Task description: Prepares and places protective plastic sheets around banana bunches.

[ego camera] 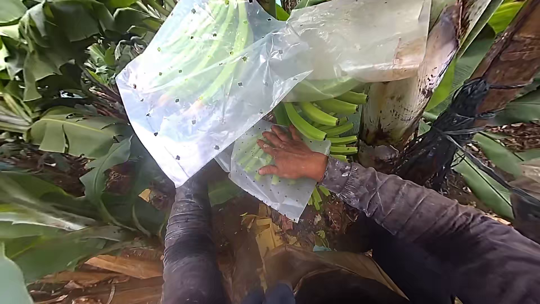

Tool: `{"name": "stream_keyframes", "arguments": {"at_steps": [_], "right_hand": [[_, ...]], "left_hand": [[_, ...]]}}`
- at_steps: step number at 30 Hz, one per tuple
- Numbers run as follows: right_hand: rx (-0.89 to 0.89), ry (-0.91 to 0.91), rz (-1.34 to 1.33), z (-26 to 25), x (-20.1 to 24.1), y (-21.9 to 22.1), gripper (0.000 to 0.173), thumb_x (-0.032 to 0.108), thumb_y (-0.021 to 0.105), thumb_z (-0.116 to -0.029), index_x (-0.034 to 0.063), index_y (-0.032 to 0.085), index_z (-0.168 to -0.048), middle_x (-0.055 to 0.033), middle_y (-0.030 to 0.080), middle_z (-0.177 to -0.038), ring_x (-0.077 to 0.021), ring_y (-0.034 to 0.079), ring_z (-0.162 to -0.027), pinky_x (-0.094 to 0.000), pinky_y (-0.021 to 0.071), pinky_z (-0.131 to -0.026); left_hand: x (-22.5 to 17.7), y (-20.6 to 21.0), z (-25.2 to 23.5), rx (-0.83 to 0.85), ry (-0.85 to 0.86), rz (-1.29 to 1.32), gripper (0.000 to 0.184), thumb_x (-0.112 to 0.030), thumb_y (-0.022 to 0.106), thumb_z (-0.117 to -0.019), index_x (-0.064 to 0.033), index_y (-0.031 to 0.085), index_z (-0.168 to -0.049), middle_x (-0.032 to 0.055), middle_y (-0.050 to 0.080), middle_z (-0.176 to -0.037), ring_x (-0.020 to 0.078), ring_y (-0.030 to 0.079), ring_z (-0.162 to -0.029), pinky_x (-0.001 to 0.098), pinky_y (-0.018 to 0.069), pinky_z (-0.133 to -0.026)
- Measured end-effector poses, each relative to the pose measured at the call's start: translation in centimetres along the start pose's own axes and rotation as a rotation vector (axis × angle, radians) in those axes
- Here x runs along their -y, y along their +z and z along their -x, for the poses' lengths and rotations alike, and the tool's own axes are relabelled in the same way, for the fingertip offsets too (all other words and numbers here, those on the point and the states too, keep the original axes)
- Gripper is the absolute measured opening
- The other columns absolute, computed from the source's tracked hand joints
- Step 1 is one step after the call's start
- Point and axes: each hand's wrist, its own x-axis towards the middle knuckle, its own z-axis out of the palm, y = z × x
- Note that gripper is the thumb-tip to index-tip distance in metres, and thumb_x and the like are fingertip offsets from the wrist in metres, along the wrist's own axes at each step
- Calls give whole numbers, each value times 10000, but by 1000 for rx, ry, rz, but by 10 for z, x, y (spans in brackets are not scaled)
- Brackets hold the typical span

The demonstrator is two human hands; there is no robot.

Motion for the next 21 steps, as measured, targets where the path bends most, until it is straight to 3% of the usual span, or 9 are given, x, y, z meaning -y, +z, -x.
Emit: {"name": "stream_keyframes", "arguments": {"at_steps": [2, 5, 8, 11, 13, 15, 17, 19, 21], "right_hand": [[4, -16, -8, -1, -2, -1, 939, 782, 466, -921, 160, 348, -1615, -157, 229, -1693, -416, 70, -1578, -764, 1, -1174], [-22, -109, -132, 3, -16, -11, 779, 645, 542, -978, 123, 457, -1549, -159, 348, -1641, -380, 194, -1558, -692, 74, -1218], [-231, -66, -277, 51, -29, -34, 417, 414, 520, -1067, 151, 629, -1372, -76, 610, -1414, -245, 549, -1347, -499, 428, -1133], [-513, 219, -348, 113, -44, -40, 391, 366, 512, -1069, 67, 673, -1264, -165, 677, -1174, -317, 671, -1065, -543, 535, -939], [-426, 426, -489, 137, -57, -31, 548, 511, 457, -1064, 52, 598, -1328, -169, 663, -1207, -313, 686, -1033, -559, 557, -908], [-303, 519, -769, 143, -61, -21, 597, 596, 483, -1029, 72, 625, -1278, -150, 698, -1052, -283, 709, -850, -509, 599, -753], [-301, 483, -1002, 137, -59, -13, 417, 466, 597, -1022, 66, 673, -1114, -119, 689, -862, -221, 654, -653, -384, 556, -571], [-358, 428, -1038, 119, -65, -8, 217, 249, 670, -1002, 36, 700, -1035, -102, 704, -851, -194, 667, -660, -371, 584, -597], [-368, 429, -941, 98, -73, -6, 178, 212, 701, -977, 36, 718, -997, -107, 702, -893, -201, 672, -730, -414, 583, -679]], "left_hand": [[8, -1, -7, 184, 213, -150, 243, 162, 583, -834, 59, 628, -1049, 31, 706, -923, 12, 660, -869, 196, 552, -864], [32, 5, -40, 519, 569, -514, 257, -8, 587, -989, 14, 714, -1212, 152, 728, -1203, 202, 689, -1143, 421, 515, -1061], [32, 32, -63, 578, 697, -734, 306, -33, 555, -1017, 3, 678, -1296, 207, 702, -1249, 324, 673, -1188, 523, 481, -1080], [37, 58, -89, 648, 616, -762, 288, -137, 512, -1063, 21, 688, -1227, 225, 715, -1119, 351, 691, -1072, 578, 509, -987], [37, 70, -94, 670, 508, -653, 285, -169, 500, -1070, 15, 695, -1170, 169, 712, -1022, 242, 687, -950, 490, 543, -906], [34, 77, -92, 676, 463, -557, 270, -162, 498, -1069, -4, 689, -1175, 115, 709, -1015, 146, 670, -916, 402, 551, -883], [34, 82, -91, 655, 464, -532, 262, -172, 501, -1066, -23, 698, -1154, 94, 708, -995, 125, 667, -901, 393, 553, -864], [38, 85, -91, 632, 472, -512, 260, -185, 510, -1067, -22, 694, -1150, 90, 708, -997, 121, 667, -905, 392, 554, -867], [40, 84, -91, 621, 488, -425, 255, -170, 508, -1056, -19, 685, -1161, 59, 710, -1010, 70, 667, -919, 335, 563, -880]]}}
